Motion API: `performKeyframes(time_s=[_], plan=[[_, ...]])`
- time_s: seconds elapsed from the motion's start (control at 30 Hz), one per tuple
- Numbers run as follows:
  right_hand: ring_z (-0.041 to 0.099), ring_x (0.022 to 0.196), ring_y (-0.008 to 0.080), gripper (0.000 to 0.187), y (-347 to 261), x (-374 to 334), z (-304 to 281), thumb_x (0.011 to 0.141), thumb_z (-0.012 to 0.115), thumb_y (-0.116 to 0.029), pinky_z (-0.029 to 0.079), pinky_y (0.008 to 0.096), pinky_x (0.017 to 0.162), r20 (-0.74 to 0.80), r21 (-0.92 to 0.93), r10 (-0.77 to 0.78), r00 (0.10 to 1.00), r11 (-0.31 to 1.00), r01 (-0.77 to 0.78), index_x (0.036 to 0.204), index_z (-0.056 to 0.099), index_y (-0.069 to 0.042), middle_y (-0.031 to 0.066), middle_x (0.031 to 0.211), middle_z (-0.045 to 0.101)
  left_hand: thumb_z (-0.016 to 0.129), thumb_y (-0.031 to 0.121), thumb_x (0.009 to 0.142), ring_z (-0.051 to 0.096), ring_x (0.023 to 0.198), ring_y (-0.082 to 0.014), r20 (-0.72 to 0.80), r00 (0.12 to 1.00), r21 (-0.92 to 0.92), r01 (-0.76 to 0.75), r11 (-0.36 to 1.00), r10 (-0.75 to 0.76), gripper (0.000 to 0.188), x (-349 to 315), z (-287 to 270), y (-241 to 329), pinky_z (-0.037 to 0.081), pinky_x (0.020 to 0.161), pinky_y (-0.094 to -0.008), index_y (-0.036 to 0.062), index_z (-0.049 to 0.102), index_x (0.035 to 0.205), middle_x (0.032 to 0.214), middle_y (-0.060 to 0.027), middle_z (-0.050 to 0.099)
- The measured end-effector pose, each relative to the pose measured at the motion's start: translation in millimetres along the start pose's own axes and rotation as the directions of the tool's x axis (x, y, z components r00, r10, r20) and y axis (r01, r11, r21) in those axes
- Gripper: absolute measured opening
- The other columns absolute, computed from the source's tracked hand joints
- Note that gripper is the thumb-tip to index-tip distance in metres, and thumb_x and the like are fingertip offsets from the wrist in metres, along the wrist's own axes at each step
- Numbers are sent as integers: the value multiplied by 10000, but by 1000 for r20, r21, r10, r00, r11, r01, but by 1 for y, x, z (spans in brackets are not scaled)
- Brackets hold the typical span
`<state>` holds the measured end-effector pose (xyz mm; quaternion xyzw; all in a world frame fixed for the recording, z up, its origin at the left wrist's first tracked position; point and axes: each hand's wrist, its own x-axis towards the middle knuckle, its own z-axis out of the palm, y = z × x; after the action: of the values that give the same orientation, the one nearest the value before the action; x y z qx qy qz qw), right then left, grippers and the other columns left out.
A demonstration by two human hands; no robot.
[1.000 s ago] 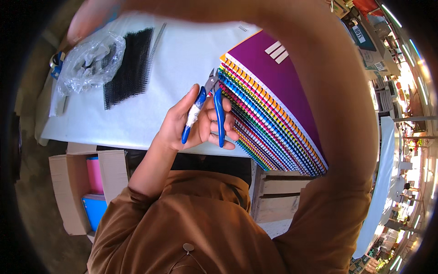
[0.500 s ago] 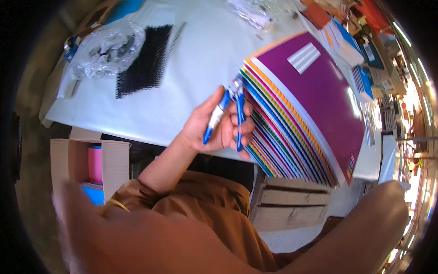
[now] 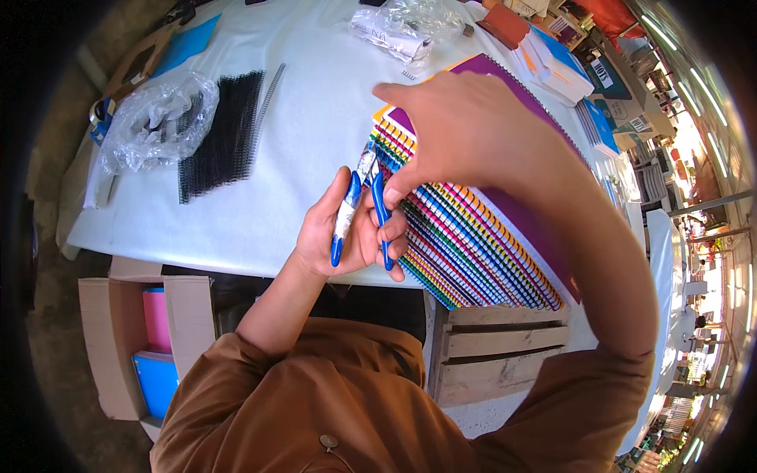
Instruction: The person assembles spiral-bound notebooks by trimming plastic coils with shears and stacking the finished notebooks on a work table.
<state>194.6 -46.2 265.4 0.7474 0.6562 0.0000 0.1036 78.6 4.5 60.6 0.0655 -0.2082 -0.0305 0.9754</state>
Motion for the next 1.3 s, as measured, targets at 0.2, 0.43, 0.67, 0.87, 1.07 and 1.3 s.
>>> performKeyframes(time_s=[0.2,0.43,0.67,0.87,1.07,1.3], plan=[[610,878,367,585,13,-3,21,656,691,-220,460,414,793,-131,249,-79,988,962,110,1188,555,-17,225,935,636,215,636,917,553,884,-343,11,1000,42,8,999,-8,667,-5,-2,4,487,767,-571,48,462,1113,861,-130,482],[607,852,387,535,14,-3,31,641,674,-197,474,439,776,-249,225,-115,962,959,173,1130,583,1,236,898,634,205,633,919,569,853,-374,-50,997,66,54,996,-51,691,-8,8,12,476,814,-596,21,457,1119,840,-139,483],[609,862,381,558,12,-6,34,624,682,-210,479,441,774,-303,163,-96,948,975,150,1133,583,-4,227,906,640,226,612,934,490,538,-154,-385,918,361,58,931,92,628,-11,38,8,510,536,-330,44,493,961,668,-56,460],[616,845,366,541,11,-7,39,627,689,-216,488,437,739,-335,97,-99,937,986,138,1123,590,-26,210,900,640,180,623,927,626,875,-363,-440,895,282,64,957,70,699,-4,39,5,514,782,-495,27,502,1099,825,-142,567],[617,826,362,515,9,-7,41,649,668,-223,490,444,712,-347,57,-111,931,989,139,1120,590,-29,211,885,637,173,617,930,607,907,-394,-317,948,108,23,994,13,692,-6,27,7,495,808,-534,33,500,1106,817,-147,548],[612,795,346,590,1,-10,38,685,716,-250,483,411,736,-290,59,-18,957,998,37,1218,549,-62,182,881,632,225,578,951,561,651,-242,-462,832,762,194,618,308,614,-9,33,8,473,594,-372,34,508,983,688,-79,524]])
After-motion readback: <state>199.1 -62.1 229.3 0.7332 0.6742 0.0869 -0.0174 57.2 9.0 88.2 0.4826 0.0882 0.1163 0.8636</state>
